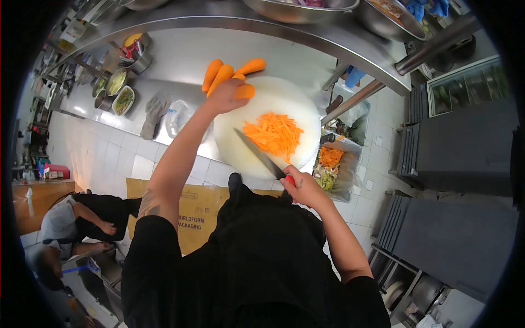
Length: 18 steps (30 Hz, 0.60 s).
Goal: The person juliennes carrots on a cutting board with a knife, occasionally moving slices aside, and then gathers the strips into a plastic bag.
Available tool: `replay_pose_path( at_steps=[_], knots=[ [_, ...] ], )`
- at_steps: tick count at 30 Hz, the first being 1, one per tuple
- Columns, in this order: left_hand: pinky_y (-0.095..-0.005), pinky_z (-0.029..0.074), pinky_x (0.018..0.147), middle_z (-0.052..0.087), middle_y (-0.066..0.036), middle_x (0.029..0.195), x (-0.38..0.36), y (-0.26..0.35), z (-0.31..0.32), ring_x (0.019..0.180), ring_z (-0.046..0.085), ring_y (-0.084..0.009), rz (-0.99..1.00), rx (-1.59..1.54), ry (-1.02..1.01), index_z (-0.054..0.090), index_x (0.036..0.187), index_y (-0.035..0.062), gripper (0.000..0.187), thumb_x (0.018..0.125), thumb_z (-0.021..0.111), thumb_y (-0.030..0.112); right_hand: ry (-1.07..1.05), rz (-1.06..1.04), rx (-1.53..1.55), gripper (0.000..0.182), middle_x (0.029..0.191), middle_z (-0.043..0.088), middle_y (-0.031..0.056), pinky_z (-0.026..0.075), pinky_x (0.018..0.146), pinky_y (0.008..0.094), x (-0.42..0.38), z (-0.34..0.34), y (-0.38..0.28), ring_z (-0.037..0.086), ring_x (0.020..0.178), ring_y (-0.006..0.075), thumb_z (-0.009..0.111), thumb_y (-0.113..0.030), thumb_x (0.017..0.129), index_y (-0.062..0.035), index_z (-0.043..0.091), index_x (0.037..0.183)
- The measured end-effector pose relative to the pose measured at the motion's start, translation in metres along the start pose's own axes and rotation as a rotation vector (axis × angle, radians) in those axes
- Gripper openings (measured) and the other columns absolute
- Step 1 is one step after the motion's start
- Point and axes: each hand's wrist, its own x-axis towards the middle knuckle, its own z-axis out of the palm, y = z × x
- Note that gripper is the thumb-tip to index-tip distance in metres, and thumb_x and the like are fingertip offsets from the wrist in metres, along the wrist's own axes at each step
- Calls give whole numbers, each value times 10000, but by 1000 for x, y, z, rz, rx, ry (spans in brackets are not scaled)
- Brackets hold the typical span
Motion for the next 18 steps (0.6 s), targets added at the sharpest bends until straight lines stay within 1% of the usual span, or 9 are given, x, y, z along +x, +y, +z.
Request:
replay_pose_path(
  at_steps=[2, 3, 4, 7, 9, 13, 14, 17, 18],
  knots=[
    [-491, 578, 1095, 768, -244, 1283, -35, -3, -19, 1205, 721, -468, -164, -85, 89, 728, 1363, -21, 615, 847, 891, 272, 65, -61, -77, 352, 913, 774, 115, 548, 505, 353, 7, -1, 18, 696, 553, 165, 702, -324, 1144, -71, 605, 1369],
    [-493, 578, 1099, 766, -246, 1283, -53, 2, -26, 1209, 721, -467, -96, -61, 47, 728, 1365, -20, 613, 846, 893, 262, 100, -90, -114, 356, 914, 775, 109, 545, 497, 344, 10, -1, 24, 693, 549, 156, 704, -330, 1144, -73, 607, 1370],
    [-495, 578, 1103, 764, -249, 1284, -73, 9, -33, 1214, 720, -466, -28, -37, 3, 728, 1367, -19, 612, 846, 895, 253, 109, -80, -92, 313, 930, 780, 268, 586, 773, 561, 8, -4, 17, 764, 889, 504, 700, -322, 1120, -74, 628, 1297],
    [-495, 584, 1101, 760, -245, 1301, -115, 63, -39, 1227, 722, -454, 119, -69, -213, 726, 1379, -8, 615, 842, 908, 232, 164, -183, -254, 298, 912, 775, 264, 576, 776, 579, 11, -2, 24, 763, 882, 499, 687, -317, 1127, -60, 620, 1262],
    [-502, 590, 1093, 757, -231, 1315, -132, 83, -21, 1223, 726, -445, 228, -112, -258, 718, 1402, 9, 639, 835, 917, 227, 184, -188, -274, 284, 895, 770, 258, 566, 767, 598, 10, 3, 24, 759, 871, 497, 675, -311, 1132, -51, 609, 1226],
    [-480, 579, 1108, 742, -170, 1345, -143, 101, 3, 1253, 704, -402, 256, 0, -329, 701, 1447, 51, 687, 816, 918, 215, 213, -178, -282, 263, 893, 772, 245, 568, 764, 601, 6, 10, 18, 759, 865, 491, 666, -297, 1134, -56, 608, 1220],
    [-468, 563, 1125, 718, -137, 1390, -144, 100, 5, 1293, 673, -380, 268, 15, -322, 704, 1450, 83, 673, 820, 912, 198, 227, -182, -284, 257, 895, 774, 241, 569, 764, 601, 6, 11, 18, 759, 865, 489, 664, -293, 1134, -58, 609, 1220],
    [-476, 553, 1131, 699, -118, 1421, -143, 112, -3, 1311, 652, -374, 369, 86, -236, 714, 1437, 105, 643, 828, 906, 173, 280, -233, -325, 245, 910, 782, 231, 574, 766, 599, 9, 17, 24, 763, 867, 481, 664, -283, 1131, -61, 609, 1220],
    [-476, 552, 1125, 695, -110, 1423, -145, 112, -5, 1309, 648, -371, 338, 76, -215, 719, 1425, 110, 631, 825, 909, 157, 281, -237, -327, 246, 915, 784, 227, 577, 767, 598, 8, 18, 23, 764, 868, 480, 660, -286, 1132, -62, 608, 1219]
  ],
)
